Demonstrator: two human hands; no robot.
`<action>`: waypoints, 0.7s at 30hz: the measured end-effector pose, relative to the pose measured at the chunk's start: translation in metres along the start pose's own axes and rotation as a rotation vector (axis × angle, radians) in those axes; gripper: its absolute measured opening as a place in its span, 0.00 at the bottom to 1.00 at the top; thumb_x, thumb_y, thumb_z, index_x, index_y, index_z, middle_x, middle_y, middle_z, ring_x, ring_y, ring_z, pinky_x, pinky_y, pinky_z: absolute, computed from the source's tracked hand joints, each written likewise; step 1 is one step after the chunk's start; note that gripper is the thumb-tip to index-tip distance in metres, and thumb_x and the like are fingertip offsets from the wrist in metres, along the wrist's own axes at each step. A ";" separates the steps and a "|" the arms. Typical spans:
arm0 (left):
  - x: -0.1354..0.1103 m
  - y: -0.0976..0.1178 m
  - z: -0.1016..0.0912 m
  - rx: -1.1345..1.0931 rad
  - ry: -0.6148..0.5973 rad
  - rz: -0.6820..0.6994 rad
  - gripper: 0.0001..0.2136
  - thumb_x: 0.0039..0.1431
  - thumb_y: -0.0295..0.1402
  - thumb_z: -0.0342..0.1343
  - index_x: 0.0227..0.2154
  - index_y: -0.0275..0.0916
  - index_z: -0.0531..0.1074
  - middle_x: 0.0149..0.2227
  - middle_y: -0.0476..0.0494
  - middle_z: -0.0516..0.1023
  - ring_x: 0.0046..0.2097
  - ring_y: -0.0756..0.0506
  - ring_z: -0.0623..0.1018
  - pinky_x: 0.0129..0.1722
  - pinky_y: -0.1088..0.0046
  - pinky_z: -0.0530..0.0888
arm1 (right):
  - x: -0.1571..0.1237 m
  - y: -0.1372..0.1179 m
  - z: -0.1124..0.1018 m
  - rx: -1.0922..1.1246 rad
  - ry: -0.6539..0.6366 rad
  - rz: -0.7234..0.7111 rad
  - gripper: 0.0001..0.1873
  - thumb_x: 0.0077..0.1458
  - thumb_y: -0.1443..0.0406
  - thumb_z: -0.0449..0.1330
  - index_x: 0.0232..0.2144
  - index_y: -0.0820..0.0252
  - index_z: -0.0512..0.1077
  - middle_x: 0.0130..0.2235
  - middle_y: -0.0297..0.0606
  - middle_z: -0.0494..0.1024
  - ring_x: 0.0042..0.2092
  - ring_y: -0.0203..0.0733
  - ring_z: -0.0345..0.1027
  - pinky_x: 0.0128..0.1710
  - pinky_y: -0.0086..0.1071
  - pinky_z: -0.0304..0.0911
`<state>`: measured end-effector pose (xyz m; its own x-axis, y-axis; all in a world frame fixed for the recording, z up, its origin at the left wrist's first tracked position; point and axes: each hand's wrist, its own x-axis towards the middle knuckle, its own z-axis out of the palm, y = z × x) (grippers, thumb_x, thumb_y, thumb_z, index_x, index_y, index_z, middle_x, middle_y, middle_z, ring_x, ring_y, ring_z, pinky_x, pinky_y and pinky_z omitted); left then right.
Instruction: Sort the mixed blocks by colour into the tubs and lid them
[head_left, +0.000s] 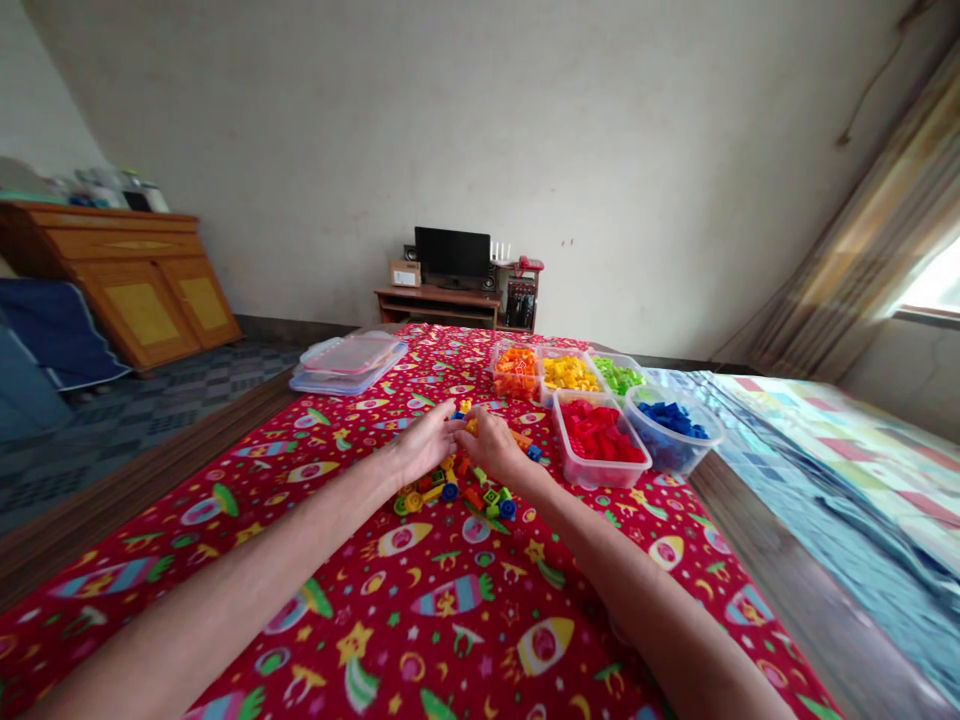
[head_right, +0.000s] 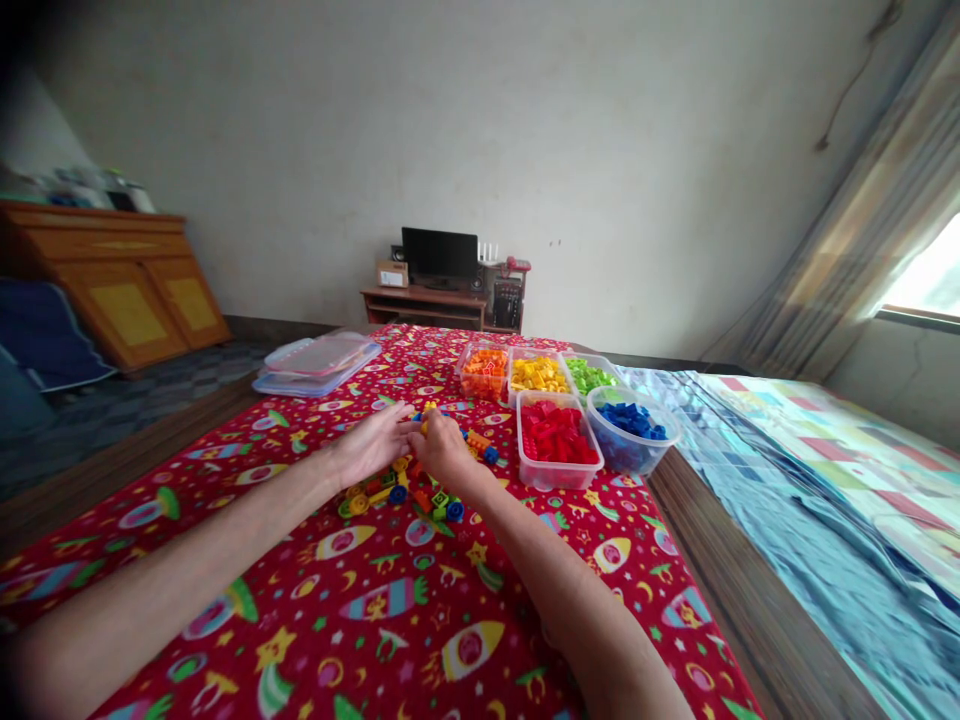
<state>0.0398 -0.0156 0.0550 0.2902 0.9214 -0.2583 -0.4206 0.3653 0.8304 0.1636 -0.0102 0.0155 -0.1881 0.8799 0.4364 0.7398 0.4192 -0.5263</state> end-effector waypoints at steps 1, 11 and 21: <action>0.001 0.000 -0.001 0.004 -0.010 -0.007 0.11 0.66 0.30 0.43 0.31 0.35 0.68 0.23 0.46 0.75 0.22 0.51 0.73 0.22 0.78 0.70 | 0.001 0.000 -0.003 -0.009 -0.010 0.026 0.12 0.54 0.67 0.56 0.42 0.65 0.69 0.34 0.43 0.77 0.39 0.44 0.71 0.40 0.33 0.63; 0.022 0.008 -0.041 0.798 0.195 0.661 0.08 0.58 0.32 0.48 0.37 0.39 0.72 0.41 0.43 0.78 0.47 0.43 0.75 0.52 0.67 0.68 | 0.020 0.017 -0.067 0.074 -0.113 0.182 0.13 0.55 0.66 0.54 0.27 0.65 0.77 0.21 0.36 0.75 0.25 0.34 0.68 0.27 0.24 0.59; 0.039 0.003 -0.081 1.216 0.311 0.692 0.11 0.55 0.30 0.45 0.36 0.40 0.72 0.43 0.42 0.77 0.49 0.41 0.73 0.54 0.66 0.65 | 0.102 0.088 -0.145 -0.293 0.014 0.336 0.14 0.56 0.68 0.52 0.36 0.75 0.74 0.28 0.48 0.78 0.25 0.35 0.72 0.27 0.23 0.61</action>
<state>-0.0193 0.0324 0.0074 0.0716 0.9132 0.4012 0.6328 -0.3525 0.6894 0.3034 0.0843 0.1198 0.1011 0.9526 0.2871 0.9106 0.0276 -0.4124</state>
